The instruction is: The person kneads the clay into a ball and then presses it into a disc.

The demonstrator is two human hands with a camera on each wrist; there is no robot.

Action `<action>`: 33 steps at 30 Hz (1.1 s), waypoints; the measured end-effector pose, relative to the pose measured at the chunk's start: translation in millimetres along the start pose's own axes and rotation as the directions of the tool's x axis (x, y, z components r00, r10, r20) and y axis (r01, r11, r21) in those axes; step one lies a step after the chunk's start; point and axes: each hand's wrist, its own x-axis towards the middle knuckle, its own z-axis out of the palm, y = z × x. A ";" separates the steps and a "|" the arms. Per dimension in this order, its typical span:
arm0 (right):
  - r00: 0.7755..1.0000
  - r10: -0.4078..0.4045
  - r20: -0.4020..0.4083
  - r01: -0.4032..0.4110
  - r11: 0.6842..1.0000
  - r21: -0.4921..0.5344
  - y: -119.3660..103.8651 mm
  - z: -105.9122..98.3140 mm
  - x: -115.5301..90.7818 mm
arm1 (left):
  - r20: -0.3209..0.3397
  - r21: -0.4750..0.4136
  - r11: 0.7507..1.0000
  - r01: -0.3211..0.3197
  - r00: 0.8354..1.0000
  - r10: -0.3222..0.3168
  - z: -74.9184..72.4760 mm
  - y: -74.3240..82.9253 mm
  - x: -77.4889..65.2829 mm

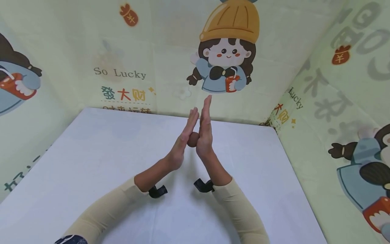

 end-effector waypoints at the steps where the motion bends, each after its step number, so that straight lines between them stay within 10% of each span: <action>1: 1.000 0.015 0.002 -0.015 1.000 0.019 0.4 0.6 -0.9 | -0.007 0.002 1.000 -0.006 1.000 0.006 0.0 2.1 1.0; 13: 0.995 0.064 0.076 -0.071 0.993 0.090 13.0 13.4 -15.9 | -0.109 0.034 0.994 -0.105 0.988 0.108 -8.1 18.6 16.2; 33: 0.989 0.097 0.109 -0.093 0.995 -0.037 23.6 34.0 -41.0 | -0.248 -0.049 0.999 -0.013 0.969 0.000 -40.4 14.6 36.2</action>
